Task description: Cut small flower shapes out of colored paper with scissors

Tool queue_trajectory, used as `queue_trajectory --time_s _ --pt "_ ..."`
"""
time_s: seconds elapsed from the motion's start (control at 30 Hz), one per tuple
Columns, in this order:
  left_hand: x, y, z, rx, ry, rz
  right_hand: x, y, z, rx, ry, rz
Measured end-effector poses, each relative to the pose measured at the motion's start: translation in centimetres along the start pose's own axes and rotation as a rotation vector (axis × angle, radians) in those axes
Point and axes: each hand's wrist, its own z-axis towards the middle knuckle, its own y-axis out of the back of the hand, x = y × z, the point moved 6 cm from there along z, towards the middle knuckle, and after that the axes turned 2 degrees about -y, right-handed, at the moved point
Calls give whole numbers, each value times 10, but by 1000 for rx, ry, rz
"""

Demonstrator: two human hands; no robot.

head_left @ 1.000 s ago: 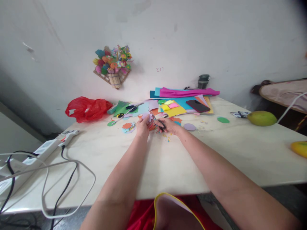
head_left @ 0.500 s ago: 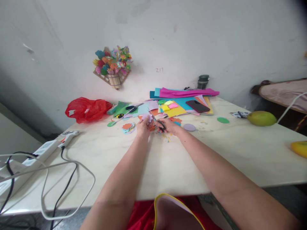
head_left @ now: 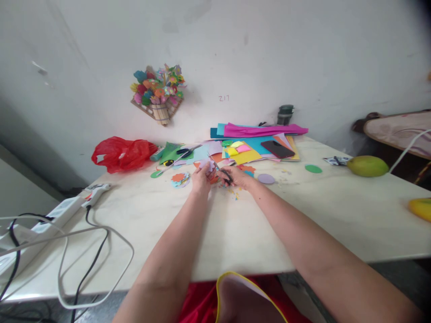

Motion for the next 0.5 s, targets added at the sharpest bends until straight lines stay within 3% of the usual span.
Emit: queue_trajectory --time_s 0.5 --pt "-2 -5 -9 -60 53 -114 3 -3 -1 30 19 37"
